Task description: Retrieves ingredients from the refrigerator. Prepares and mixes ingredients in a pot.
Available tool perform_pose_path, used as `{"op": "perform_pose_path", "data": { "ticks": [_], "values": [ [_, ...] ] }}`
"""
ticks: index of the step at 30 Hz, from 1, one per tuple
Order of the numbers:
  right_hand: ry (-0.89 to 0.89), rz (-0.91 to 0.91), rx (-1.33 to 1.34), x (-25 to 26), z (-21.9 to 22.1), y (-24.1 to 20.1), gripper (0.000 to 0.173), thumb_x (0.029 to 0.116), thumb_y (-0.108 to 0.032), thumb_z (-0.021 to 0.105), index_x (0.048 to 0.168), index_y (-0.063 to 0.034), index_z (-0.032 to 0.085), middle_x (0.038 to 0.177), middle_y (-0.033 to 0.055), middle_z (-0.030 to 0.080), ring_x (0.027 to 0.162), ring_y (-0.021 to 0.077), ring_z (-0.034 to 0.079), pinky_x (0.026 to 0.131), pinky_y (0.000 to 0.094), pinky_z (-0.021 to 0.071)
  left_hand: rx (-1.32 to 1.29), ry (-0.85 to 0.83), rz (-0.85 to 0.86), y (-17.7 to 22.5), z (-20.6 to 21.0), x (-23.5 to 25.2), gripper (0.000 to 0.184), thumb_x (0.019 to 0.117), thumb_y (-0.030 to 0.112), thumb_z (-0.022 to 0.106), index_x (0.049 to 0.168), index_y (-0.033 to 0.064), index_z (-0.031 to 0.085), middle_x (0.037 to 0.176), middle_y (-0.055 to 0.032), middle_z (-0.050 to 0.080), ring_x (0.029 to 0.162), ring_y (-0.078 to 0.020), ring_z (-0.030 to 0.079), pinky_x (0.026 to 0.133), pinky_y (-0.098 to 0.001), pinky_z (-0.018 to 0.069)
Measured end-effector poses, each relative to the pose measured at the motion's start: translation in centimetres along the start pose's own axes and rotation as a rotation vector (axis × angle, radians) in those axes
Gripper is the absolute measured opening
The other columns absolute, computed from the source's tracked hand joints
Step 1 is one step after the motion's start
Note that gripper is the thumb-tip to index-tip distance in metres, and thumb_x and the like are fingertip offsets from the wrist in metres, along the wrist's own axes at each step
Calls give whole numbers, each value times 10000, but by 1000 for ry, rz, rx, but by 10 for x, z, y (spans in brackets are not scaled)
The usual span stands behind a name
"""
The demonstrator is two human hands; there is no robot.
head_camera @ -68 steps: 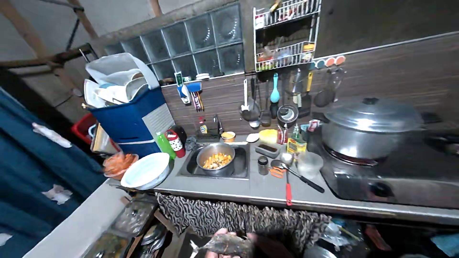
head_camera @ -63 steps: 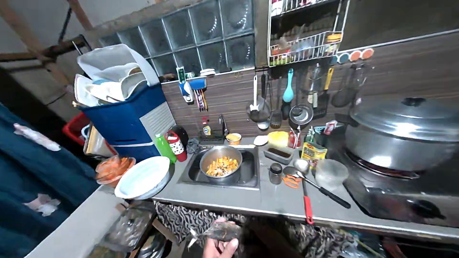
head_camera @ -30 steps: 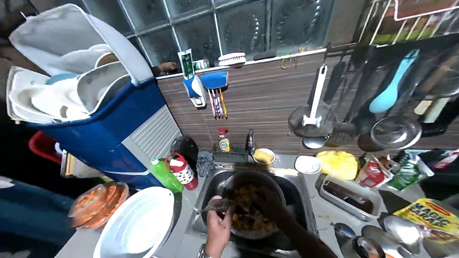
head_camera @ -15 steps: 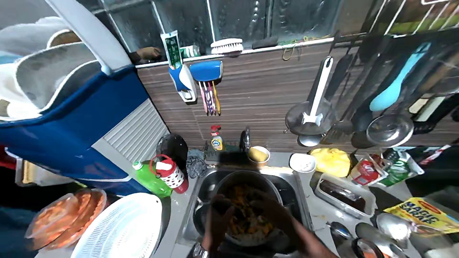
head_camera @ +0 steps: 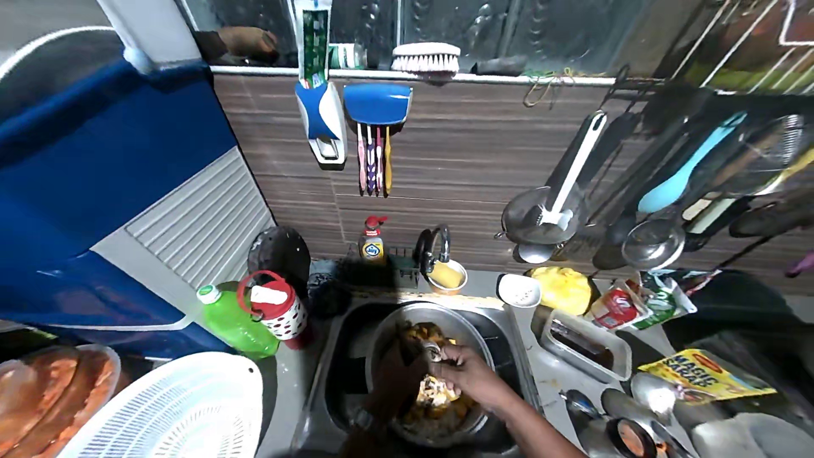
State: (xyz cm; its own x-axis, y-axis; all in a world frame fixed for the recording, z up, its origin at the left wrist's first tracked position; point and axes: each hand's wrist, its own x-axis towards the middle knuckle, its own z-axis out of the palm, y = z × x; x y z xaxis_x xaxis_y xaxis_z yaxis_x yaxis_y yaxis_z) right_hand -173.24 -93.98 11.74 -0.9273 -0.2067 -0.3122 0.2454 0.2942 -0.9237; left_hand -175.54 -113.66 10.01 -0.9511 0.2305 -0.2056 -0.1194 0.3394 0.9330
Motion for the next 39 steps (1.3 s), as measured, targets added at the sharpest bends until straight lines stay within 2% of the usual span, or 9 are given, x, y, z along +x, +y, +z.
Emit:
{"op": "perform_pose_path", "data": {
  "ticks": [4,8,11,14,20,24,28,34,39],
  "values": [
    [120,-46,-267,-2,5,-1,317,946,-405,702,937,-88,684,816,38,656,753,148,638,736,378,552,189,-6,-30,13,5,2,468,965,376,656,1223,-15,636,1022,-156,704,939,-244,701,884,-454,579],
    [223,-66,-518,-1,9,0,348,985,-417,617,955,-75,677,818,76,661,790,219,661,772,460,559,360,39,-33,26,11,1,442,1005,331,600,1272,-20,629,1093,-186,704,1041,-291,689,961,-468,541],
    [334,-14,-499,5,1,2,309,995,-326,612,1080,-47,713,951,124,720,919,264,704,883,503,567,320,125,-52,23,14,1,449,1002,335,615,1277,-20,618,1087,-175,701,1027,-274,690,953,-448,549],
    [294,26,-394,10,-17,6,296,1021,-316,614,1096,-50,719,993,117,723,925,228,700,890,469,566,244,184,-26,7,13,3,500,959,316,676,1314,-28,599,1139,-183,700,1064,-268,689,977,-449,548],
    [74,149,-345,13,-20,7,370,1016,-277,537,1307,-57,595,1022,153,702,824,255,725,796,477,620,308,0,-131,-4,5,14,618,910,399,721,1345,-20,585,1266,-211,654,1191,-308,640,1054,-486,501],
    [82,101,-351,20,-18,11,282,1032,-263,496,1174,-65,639,863,94,687,720,209,691,711,431,601,384,-80,-159,4,3,17,575,933,398,693,1347,10,597,1270,-207,657,1196,-318,638,1051,-512,495],
    [112,68,-532,27,-22,6,296,1025,-243,515,1168,-56,694,1089,163,705,1051,293,677,958,536,523,399,-133,-153,6,3,22,588,979,446,634,1388,28,576,1298,-205,649,1227,-318,626,1072,-520,479],
    [108,116,-673,34,-21,12,348,1035,-256,502,1271,-96,701,1231,159,706,1203,315,651,1049,557,487,459,-235,-133,10,4,29,473,958,470,659,1251,100,683,1173,-145,705,1115,-281,672,1001,-523,519],
    [56,190,-813,38,-20,31,348,1041,-316,488,1257,-158,711,1235,144,712,1206,339,654,1032,591,499,373,-129,-166,8,8,30,614,984,592,566,1334,93,643,1212,-160,694,1144,-290,665,1019,-519,516]
  ]
}}
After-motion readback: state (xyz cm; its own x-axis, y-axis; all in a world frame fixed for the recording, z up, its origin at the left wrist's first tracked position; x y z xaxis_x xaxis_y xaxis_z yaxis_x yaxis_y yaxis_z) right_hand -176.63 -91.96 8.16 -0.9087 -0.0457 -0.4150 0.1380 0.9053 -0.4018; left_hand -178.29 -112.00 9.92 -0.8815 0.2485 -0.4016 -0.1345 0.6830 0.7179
